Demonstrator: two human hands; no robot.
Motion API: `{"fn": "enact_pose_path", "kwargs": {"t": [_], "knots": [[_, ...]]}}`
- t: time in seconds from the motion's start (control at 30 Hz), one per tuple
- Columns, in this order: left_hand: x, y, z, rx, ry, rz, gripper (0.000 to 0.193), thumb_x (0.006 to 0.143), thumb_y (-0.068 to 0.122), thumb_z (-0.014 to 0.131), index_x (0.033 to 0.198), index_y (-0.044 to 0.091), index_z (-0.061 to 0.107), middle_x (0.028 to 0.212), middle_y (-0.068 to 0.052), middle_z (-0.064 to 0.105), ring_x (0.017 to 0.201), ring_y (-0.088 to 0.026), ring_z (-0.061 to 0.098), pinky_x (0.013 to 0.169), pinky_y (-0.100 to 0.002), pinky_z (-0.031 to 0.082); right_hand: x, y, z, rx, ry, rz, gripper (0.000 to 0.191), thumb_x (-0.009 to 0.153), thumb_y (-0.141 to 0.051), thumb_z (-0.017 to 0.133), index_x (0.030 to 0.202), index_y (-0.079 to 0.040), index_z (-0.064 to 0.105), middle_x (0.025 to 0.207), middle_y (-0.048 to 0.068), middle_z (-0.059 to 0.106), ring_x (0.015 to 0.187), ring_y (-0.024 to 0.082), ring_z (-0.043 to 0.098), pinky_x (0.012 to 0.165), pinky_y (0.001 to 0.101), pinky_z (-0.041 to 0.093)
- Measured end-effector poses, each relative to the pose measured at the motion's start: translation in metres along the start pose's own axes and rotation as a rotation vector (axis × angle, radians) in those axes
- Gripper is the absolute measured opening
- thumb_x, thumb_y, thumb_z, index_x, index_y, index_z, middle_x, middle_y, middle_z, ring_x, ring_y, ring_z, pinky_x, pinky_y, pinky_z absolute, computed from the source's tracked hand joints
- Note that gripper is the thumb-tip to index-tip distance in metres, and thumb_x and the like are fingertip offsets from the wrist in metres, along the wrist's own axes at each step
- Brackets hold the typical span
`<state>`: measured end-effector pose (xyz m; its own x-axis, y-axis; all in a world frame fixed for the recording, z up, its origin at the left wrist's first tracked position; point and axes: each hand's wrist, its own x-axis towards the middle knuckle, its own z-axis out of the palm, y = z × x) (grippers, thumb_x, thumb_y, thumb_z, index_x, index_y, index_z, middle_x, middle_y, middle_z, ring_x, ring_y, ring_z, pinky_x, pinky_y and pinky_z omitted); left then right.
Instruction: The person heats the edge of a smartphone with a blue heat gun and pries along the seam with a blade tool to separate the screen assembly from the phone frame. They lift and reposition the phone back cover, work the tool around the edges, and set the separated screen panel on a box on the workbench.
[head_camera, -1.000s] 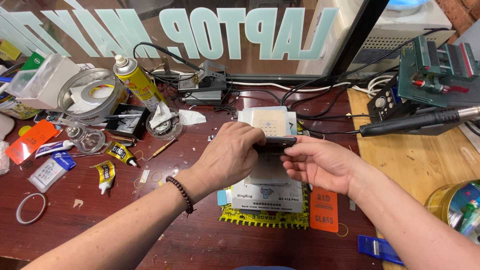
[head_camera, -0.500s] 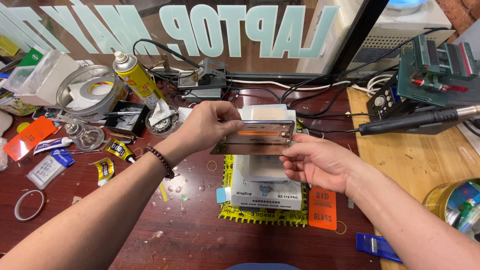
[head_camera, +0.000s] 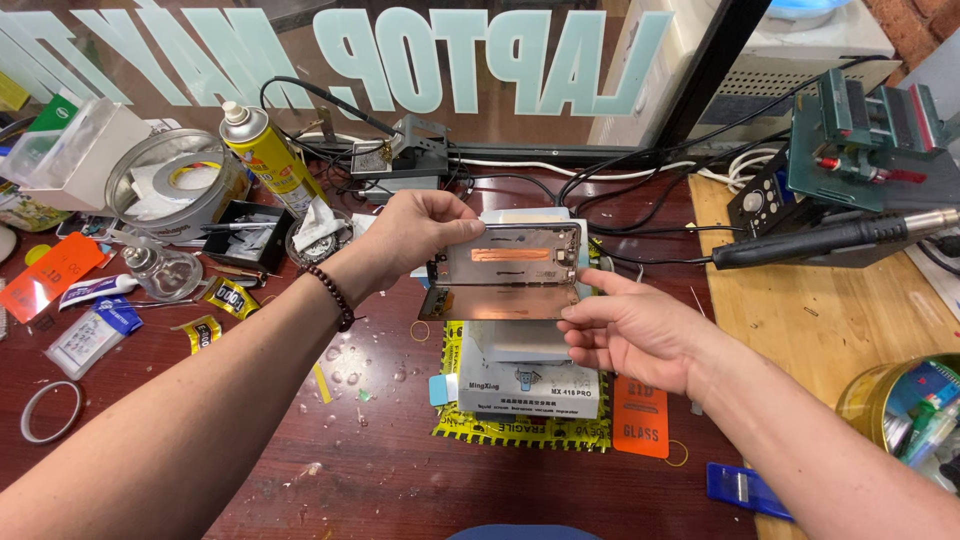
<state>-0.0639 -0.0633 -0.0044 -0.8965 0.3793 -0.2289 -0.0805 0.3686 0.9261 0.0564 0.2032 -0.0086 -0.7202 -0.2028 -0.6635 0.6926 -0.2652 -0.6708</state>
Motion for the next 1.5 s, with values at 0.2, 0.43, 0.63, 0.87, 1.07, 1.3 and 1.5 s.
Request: {"fn": "enact_pose_path", "kwargs": {"t": [0.2, 0.43, 0.63, 0.87, 1.07, 1.3, 1.5], "knots": [[0.007, -0.006, 0.000, -0.114, 0.003, -0.062, 0.016, 0.088, 0.020, 0.077, 0.093, 0.005, 0.075, 0.085, -0.003, 0.075, 0.074, -0.010, 0.067, 0.066, -0.029, 0.057, -0.003, 0.006, 0.000, -0.022, 0.109, -0.023, 0.093, 0.083, -0.002, 0.069, 0.161, -0.014, 0.019, 0.093, 0.012, 0.067, 0.076, 0.017, 0.066, 0.069, 0.0355, 0.060], [0.012, -0.017, -0.002, -0.230, 0.018, -0.132, 0.015, 0.089, 0.019, 0.077, 0.092, 0.004, 0.075, 0.083, -0.003, 0.073, 0.072, -0.011, 0.065, 0.064, -0.030, 0.055, 0.003, 0.013, -0.009, -0.002, 0.174, -0.076, 0.047, 0.086, -0.002, 0.070, 0.128, -0.002, 0.049, 0.093, 0.015, 0.070, 0.080, 0.023, 0.070, 0.073, 0.0379, 0.062], [0.012, -0.024, -0.008, -0.374, 0.006, -0.221, 0.010, 0.091, 0.016, 0.075, 0.092, 0.006, 0.073, 0.082, -0.002, 0.071, 0.069, -0.012, 0.064, 0.064, -0.032, 0.055, 0.009, 0.012, -0.016, 0.035, 0.152, -0.131, 0.019, 0.088, -0.002, 0.067, 0.106, 0.001, 0.060, 0.092, 0.013, 0.069, 0.081, 0.023, 0.072, 0.074, 0.0378, 0.064], [0.008, -0.030, -0.013, -0.394, 0.014, -0.268, 0.008, 0.094, 0.016, 0.071, 0.096, 0.009, 0.073, 0.086, 0.000, 0.072, 0.072, -0.010, 0.065, 0.066, -0.030, 0.055, 0.011, 0.009, -0.016, 0.042, 0.158, -0.131, 0.012, 0.090, -0.003, 0.065, 0.100, 0.004, 0.064, 0.093, 0.015, 0.069, 0.085, 0.027, 0.073, 0.078, 0.0403, 0.063], [0.008, -0.034, -0.017, -0.446, -0.012, -0.279, 0.008, 0.092, 0.013, 0.070, 0.095, 0.005, 0.072, 0.088, -0.004, 0.074, 0.075, -0.013, 0.071, 0.071, -0.033, 0.062, 0.015, 0.010, -0.015, 0.113, 0.136, -0.169, 0.013, 0.090, -0.003, 0.063, 0.100, 0.005, 0.063, 0.094, 0.017, 0.068, 0.088, 0.031, 0.074, 0.082, 0.0436, 0.064], [0.000, -0.037, -0.021, -0.435, -0.035, -0.302, 0.012, 0.091, 0.013, 0.075, 0.095, 0.003, 0.068, 0.091, -0.007, 0.074, 0.077, -0.016, 0.072, 0.071, -0.033, 0.061, 0.021, -0.002, -0.014, 0.114, 0.040, -0.185, 0.015, 0.092, -0.005, 0.059, 0.104, 0.003, 0.065, 0.103, 0.015, 0.072, 0.091, 0.026, 0.071, 0.089, 0.0438, 0.062], [-0.010, -0.029, -0.024, -0.575, -0.070, -0.292, 0.019, 0.093, 0.015, 0.068, 0.103, -0.001, 0.072, 0.097, -0.010, 0.077, 0.085, -0.017, 0.074, 0.083, -0.034, 0.059, 0.014, -0.018, -0.011, 0.041, 0.026, -0.218, 0.019, 0.096, -0.011, 0.059, 0.109, 0.002, 0.065, 0.106, 0.014, 0.072, 0.093, 0.025, 0.071, 0.089, 0.0433, 0.060]]}}
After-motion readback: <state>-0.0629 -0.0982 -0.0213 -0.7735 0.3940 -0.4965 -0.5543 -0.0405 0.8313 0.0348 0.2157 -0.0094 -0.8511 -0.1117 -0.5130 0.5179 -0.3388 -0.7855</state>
